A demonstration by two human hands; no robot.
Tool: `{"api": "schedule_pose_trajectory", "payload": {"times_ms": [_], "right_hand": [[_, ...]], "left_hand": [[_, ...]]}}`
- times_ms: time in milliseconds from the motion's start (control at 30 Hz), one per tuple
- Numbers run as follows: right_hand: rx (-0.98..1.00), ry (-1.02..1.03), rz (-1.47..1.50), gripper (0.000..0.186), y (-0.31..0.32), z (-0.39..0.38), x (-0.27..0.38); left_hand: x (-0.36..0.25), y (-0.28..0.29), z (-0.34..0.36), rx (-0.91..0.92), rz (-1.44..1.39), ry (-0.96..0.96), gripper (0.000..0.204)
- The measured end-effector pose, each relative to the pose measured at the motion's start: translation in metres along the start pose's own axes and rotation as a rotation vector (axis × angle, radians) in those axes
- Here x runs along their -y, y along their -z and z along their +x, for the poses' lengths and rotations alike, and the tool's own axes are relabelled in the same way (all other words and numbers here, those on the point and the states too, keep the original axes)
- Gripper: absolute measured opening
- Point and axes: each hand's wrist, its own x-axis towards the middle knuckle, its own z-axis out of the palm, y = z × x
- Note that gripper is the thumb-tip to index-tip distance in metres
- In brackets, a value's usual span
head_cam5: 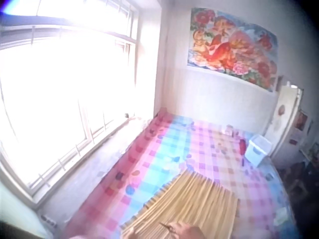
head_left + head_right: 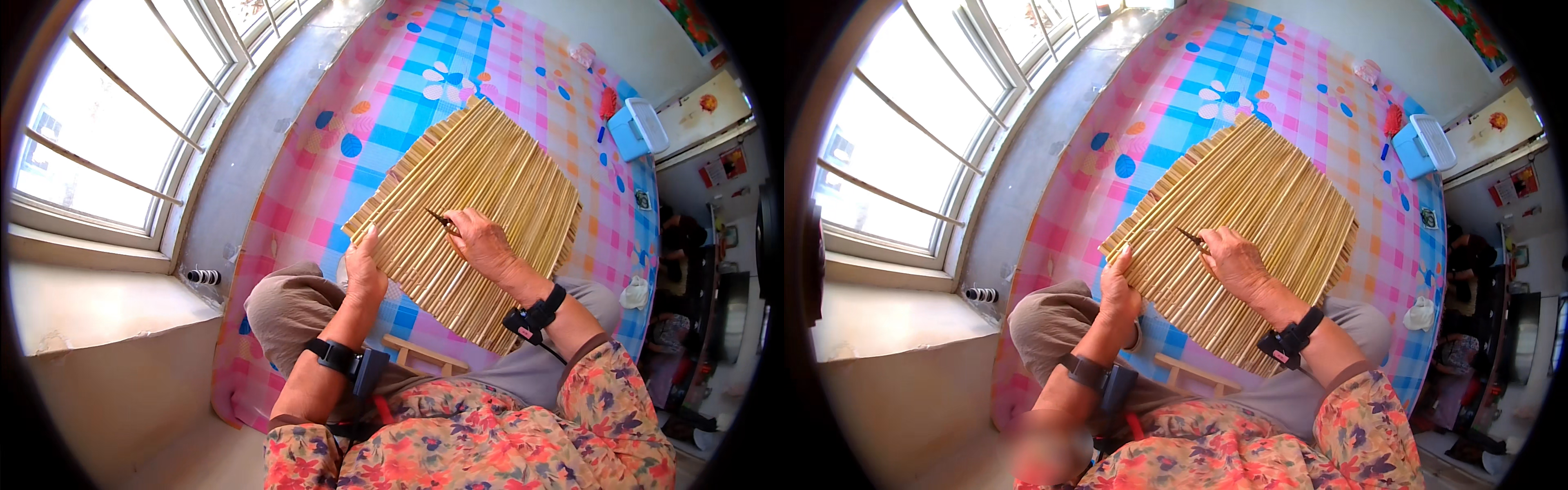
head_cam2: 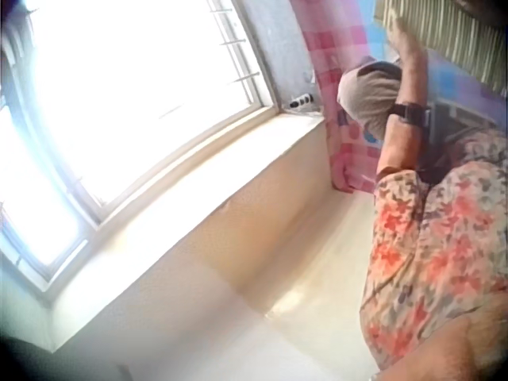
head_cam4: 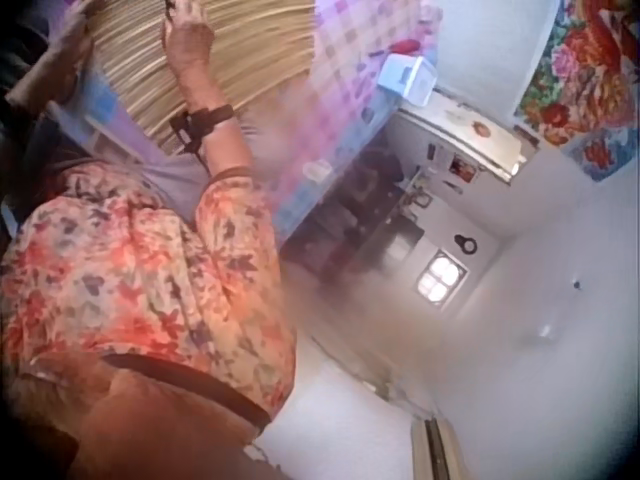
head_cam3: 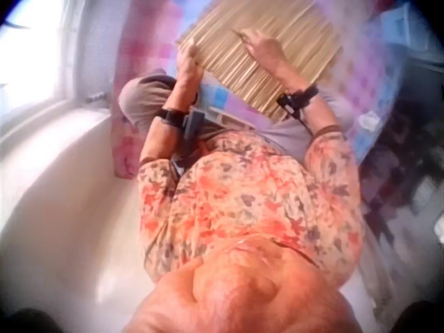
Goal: The person is assembling a bamboo mat by threading a string through bamboo sticks. They use scissors to trim the excess string and their hands to align the sticks and pull the thread through.
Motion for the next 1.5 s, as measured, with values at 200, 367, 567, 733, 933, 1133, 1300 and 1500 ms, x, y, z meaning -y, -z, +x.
{"api": "schedule_pose_trajectory", "payload": {"times_ms": [200, 367, 567, 733, 933, 1133, 1300, 1500], "right_hand": [[0.039, 0.163, -0.108, 0.038, -0.004, 0.029, 0.003], [0.175, 0.223, -0.115, 0.048, -0.009, 0.05, -0.014], [0.279, 0.225, 0.009, 0.047, -0.013, 0.067, -0.017], [0.228, 0.175, 0.024, 0.046, -0.02, 0.072, -0.024], [0.098, 0.171, -0.132, 0.042, -0.024, 0.061, -0.03], [0.101, 0.181, -0.168, 0.036, -0.024, 0.056, -0.033], [0.114, 0.227, 0.041, 0.024, -0.04, 0.075, 0.004], [0.163, 0.114, 0.039, 0.015, -0.075, 0.088, 0.012]], "left_hand": [[0.003, 0.01, 0.008, -0.039, -0.037, 0.052, 0.033], [0.015, 0.023, 0.024, -0.1, 0.068, -0.046, 0.035], [0.016, 0.025, 0.029, -0.106, 0.041, -0.026, 0.034], [0.015, 0.023, 0.029, -0.091, 0.016, -0.007, 0.034], [0.017, 0.025, 0.029, -0.114, 0.02, -0.012, 0.037], [0.019, 0.024, 0.03, -0.121, 0.036, -0.024, 0.037], [0.018, 0.021, 0.029, -0.118, 0.04, -0.052, 0.038], [0.021, 0.024, 0.032, -0.14, 0.043, -0.037, 0.037]]}}
